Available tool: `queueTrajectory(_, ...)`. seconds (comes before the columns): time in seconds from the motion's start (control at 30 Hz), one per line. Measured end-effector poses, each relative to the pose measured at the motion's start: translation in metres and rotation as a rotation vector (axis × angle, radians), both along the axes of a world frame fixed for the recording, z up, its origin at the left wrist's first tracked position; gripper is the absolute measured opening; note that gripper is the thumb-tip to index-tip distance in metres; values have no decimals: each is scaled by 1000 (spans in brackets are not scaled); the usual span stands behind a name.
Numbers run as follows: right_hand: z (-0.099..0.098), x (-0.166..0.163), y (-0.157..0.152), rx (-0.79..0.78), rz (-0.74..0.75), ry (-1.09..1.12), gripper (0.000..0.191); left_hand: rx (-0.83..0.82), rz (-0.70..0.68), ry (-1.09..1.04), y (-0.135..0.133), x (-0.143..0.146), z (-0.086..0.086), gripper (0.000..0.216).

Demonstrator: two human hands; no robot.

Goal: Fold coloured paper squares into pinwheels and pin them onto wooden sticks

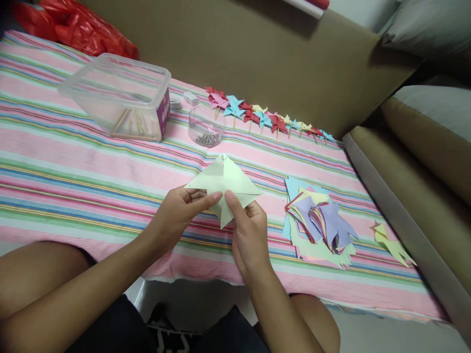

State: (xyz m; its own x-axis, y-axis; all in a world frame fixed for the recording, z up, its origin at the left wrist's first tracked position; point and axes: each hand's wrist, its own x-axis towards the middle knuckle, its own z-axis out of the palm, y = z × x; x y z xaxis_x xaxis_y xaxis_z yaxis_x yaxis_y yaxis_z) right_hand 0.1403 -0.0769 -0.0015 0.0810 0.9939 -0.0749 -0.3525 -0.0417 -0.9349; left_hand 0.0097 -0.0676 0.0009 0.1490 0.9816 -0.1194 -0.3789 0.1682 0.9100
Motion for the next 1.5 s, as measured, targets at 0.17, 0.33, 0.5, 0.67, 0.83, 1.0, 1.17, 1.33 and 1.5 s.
queueTrajectory(0.17,-2,1,0,-8,-15,12,38,20,-12,15,1,0,-2,25)
queueTrajectory(0.33,-2,0,0,-5,-32,18,36,37,-9,8,1,1,-4,27)
queueTrajectory(0.5,-4,1,2,16,-21,33,36,29,1,-11,0,1,-3,29)
queueTrajectory(0.67,-6,2,1,27,-12,-42,36,32,32,-1,1,0,-6,26)
queueTrajectory(0.83,-5,11,2,252,-84,-240,58,-15,136,-98,8,-3,-12,27)
queueTrajectory(1.0,-4,27,7,579,57,-782,39,-22,139,-185,13,-8,-14,29)
queueTrajectory(1.17,0,31,10,561,84,-822,9,-22,134,-157,13,-9,-15,28)
queueTrajectory(1.33,1,29,10,391,90,-607,4,41,149,18,10,-8,-12,29)
queueTrajectory(1.5,-4,26,11,262,60,-508,8,86,136,156,4,-5,-4,29)
